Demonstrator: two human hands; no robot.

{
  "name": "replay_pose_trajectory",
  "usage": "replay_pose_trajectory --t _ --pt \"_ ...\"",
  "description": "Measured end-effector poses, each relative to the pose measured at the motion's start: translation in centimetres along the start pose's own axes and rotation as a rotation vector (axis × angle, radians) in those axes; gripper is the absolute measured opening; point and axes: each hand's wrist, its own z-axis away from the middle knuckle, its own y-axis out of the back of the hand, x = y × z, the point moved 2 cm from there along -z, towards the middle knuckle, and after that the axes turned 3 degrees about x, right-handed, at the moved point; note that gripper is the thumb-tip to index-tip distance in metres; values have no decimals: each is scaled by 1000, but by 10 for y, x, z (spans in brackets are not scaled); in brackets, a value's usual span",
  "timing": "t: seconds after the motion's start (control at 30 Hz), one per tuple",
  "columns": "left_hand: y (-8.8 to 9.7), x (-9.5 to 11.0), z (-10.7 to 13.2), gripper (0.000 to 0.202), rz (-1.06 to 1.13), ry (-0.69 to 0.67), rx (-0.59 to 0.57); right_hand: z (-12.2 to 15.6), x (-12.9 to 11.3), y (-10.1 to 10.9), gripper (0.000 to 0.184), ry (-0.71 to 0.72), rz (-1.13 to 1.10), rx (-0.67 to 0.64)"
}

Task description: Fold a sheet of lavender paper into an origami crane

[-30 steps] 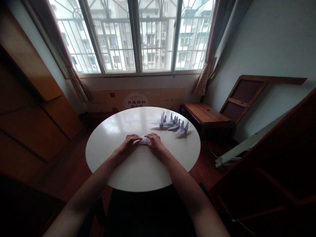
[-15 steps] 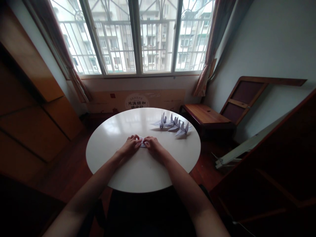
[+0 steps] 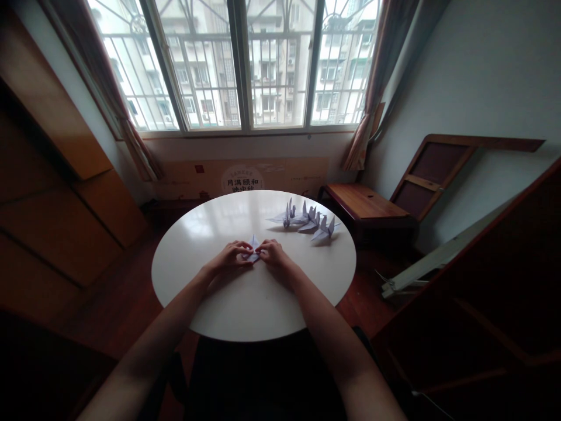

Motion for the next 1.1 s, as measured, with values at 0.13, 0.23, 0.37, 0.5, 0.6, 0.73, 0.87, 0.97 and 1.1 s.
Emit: replay_pose_trajectory --t 0.13,0.23,0.37,0.5,0.6,0.73,0.87,0.97,1.1 --pt "0 2 -1 27 7 -17 20 4 -6 6 22 30 -5 -16" --pt "-1 2 -1 23 11 -21 17 6 -9 6 22 37 20 -19" --pt "-2 -3 -1 23 28 -48 37 4 -9 3 18 18 39 14" --pt "-5 -9 -2 19 181 -18 118 1 -3 1 16 1 52 33" --pt "-7 -11 -3 19 254 4 130 -1 -1 0 15 -33 69 36" --pt "-6 -10 -2 16 184 74 138 -2 -5 -1 18 -98 104 55" --pt "-6 -8 -2 33 120 129 171 -1 -13 0 21 -164 114 114" --pt "-8 -8 -5 29 92 129 168 0 -17 2 20 -226 193 89" --pt "-12 -12 -8 24 99 134 194 1 -20 3 24 -308 277 48"
